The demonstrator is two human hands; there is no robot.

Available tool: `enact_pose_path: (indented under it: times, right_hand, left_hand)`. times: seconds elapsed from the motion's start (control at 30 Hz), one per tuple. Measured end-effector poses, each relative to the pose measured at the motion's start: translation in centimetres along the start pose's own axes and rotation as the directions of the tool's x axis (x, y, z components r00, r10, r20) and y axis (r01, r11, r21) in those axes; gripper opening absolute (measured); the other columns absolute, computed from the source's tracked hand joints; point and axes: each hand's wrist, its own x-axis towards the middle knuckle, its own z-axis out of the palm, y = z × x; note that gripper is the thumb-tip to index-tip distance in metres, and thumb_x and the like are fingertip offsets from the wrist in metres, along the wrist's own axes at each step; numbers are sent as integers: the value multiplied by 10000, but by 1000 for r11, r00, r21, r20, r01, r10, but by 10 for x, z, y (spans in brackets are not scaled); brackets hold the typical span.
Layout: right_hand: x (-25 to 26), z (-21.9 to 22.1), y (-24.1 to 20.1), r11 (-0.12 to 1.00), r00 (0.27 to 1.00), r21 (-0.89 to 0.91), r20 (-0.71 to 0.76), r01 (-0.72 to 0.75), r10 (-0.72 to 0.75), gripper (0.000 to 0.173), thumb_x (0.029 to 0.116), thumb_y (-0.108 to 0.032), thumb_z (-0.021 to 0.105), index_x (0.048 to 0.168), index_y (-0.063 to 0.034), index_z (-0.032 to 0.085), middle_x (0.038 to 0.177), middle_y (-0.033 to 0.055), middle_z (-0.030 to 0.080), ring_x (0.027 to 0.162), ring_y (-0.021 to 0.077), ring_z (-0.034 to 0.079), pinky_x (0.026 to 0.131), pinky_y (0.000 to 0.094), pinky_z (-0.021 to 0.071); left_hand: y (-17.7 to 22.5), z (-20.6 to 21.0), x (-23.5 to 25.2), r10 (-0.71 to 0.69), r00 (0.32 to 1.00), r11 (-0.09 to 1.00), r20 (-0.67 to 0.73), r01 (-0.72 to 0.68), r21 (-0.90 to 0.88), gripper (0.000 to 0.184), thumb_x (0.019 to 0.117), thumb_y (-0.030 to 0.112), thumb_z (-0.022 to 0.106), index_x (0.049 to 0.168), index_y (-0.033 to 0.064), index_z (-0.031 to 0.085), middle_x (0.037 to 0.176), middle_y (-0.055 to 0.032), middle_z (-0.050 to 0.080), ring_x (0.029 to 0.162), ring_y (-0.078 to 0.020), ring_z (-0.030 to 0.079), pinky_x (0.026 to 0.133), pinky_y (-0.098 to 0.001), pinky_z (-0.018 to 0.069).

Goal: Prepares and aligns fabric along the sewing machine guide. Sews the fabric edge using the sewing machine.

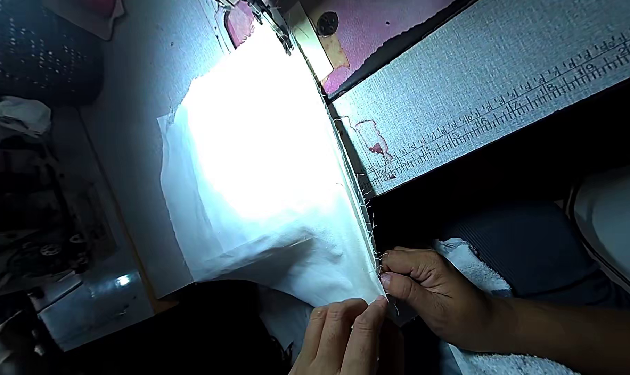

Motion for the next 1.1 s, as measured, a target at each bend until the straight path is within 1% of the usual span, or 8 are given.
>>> enact_pose_path:
  times: [0.1,0.17,0.4,0.53,0.67,0.83,0.93,1.1]
  right_hand:
    - [-1,-1,0,995,997,86,68,-46,40,311,1068,-212,470,907,-4,637,860,-12,599,850,-48,565,753,116,460]
    - [-2,-2,1,984,991,146,99,-104,90,344,1059,-321,516,957,-21,649,888,-26,629,871,-46,597,769,136,498]
    - [-5,-2,1,989,991,89,63,-120,114,290,1085,-210,458,951,-25,637,865,-19,606,836,-38,583,744,129,478]
    - [-10,-8,-4,999,992,-34,123,-10,14,280,1042,-80,375,960,9,627,887,32,584,861,5,562,759,137,453]
    - [-12,-8,-6,993,995,-118,101,20,-8,242,985,-16,405,950,6,644,884,50,612,860,25,582,763,139,468]
    - [-2,-2,-8,998,999,-50,-6,-48,47,208,985,-90,510,884,-26,681,879,12,600,870,13,564,751,144,458]
    - [10,1,-11,986,990,87,-26,-139,142,158,1006,-209,603,984,-53,595,818,-23,635,764,-11,626,692,152,529]
    - [15,5,-11,971,976,146,-79,-191,204,161,1042,-207,560,1017,-60,620,739,-13,626,662,32,625,618,181,538]
  left_hand:
    - [-4,3,-3,-13,1000,994,7,13,-106,96,924,135,674,870,71,721,1011,-91,705,1044,-117,618,901,-171,474]
    - [-7,6,-5,-20,1000,984,13,22,-175,86,925,112,660,875,47,686,1048,-106,715,1070,-92,648,917,-157,509]
    - [-11,17,-8,-34,999,942,-32,21,-335,90,897,93,665,888,3,668,1019,-101,695,1025,-46,653,891,-132,526]
    - [-12,24,-13,-144,988,852,-49,99,-514,284,872,213,812,1046,34,677,1063,-48,708,994,-82,707,843,-232,623]
    - [-11,29,-15,-251,962,793,-105,143,-592,115,877,60,759,976,23,714,978,-10,732,895,-62,728,778,-222,641]
    - [-17,26,-13,-359,933,614,26,257,-746,66,909,15,683,963,43,709,904,47,734,798,-27,706,727,-191,616]
    - [-24,29,-14,-384,919,465,85,272,-843,65,931,43,680,983,50,718,877,37,732,775,-31,693,719,-186,596]
    - [-21,29,-15,-364,931,572,19,239,-785,67,944,30,623,985,49,672,873,64,709,777,-8,681,719,-167,588]
